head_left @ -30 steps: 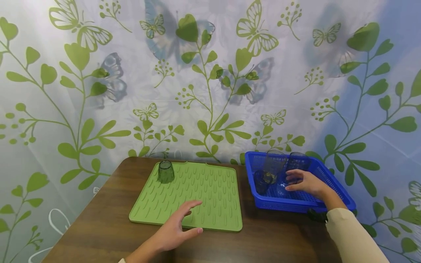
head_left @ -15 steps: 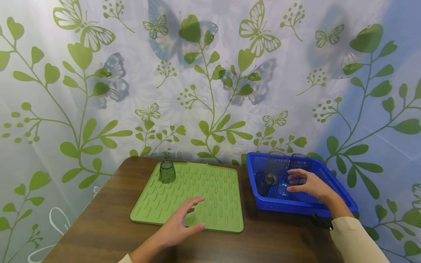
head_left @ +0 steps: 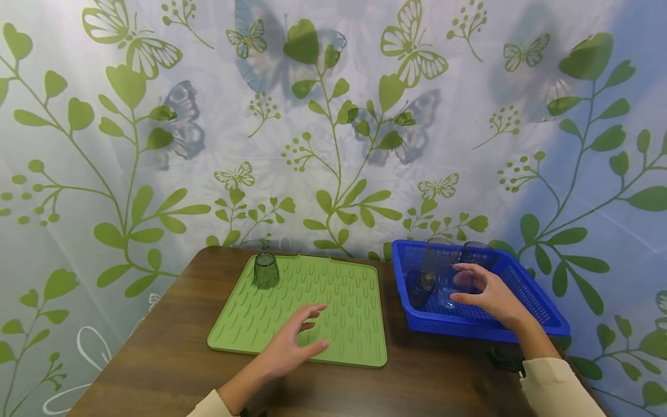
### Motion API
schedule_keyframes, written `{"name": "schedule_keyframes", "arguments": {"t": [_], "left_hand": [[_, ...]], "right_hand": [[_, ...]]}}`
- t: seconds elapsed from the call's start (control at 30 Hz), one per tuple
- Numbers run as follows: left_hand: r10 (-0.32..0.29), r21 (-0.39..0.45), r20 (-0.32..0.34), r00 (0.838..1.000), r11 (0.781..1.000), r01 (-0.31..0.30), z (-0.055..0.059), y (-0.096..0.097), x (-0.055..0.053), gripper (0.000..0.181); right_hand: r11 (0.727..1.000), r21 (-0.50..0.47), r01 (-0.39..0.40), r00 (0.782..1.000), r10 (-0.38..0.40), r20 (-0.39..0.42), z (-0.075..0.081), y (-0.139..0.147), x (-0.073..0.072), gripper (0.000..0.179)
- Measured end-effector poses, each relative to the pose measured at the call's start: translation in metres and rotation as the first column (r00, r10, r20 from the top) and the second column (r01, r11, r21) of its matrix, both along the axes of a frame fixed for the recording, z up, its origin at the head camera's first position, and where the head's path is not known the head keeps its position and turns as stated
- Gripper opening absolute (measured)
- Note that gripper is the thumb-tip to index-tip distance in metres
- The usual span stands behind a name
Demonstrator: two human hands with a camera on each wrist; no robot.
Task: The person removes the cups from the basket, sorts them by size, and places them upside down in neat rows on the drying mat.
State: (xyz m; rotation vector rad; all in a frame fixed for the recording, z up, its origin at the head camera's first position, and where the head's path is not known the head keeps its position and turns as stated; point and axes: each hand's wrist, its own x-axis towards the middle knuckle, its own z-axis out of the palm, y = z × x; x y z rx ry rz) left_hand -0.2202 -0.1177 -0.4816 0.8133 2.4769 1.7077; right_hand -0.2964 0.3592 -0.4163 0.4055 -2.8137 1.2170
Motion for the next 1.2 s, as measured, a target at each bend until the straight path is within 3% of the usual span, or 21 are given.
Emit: {"name": "schedule_keyframes", "arguments": {"t": [0.2, 0.5, 0.77, 1.2], "left_hand": [[-0.018, 0.03, 0.043, 0.999, 0.999, 0.017, 0.003, 0.009, -0.008, 0.066], [-0.049, 0.071, 0.0, 0.999, 0.996, 0.048, 0.001, 0.019, -0.024, 0.066], [-0.044, 0.089, 0.046, 0.998, 0.995, 0.04, 0.003, 0.025, -0.029, 0.063], [-0.062, 0.107, 0.008, 0.998, 0.992, 0.06, 0.015, 0.039, -0.038, 0.065]], "right_hand": [[1.0, -0.028, 0.003, 0.999, -0.005, -0.052, 0.005, -0.013, 0.006, 0.074], [0.988, -0.137, -0.069, 0.995, 0.059, -0.077, 0.012, -0.033, 0.014, 0.073], [0.976, -0.185, -0.119, 0.99, 0.101, -0.101, 0.013, -0.051, 0.02, 0.07], [0.977, -0.127, -0.173, 0.98, 0.158, -0.121, 0.014, -0.087, 0.021, 0.07]]}}
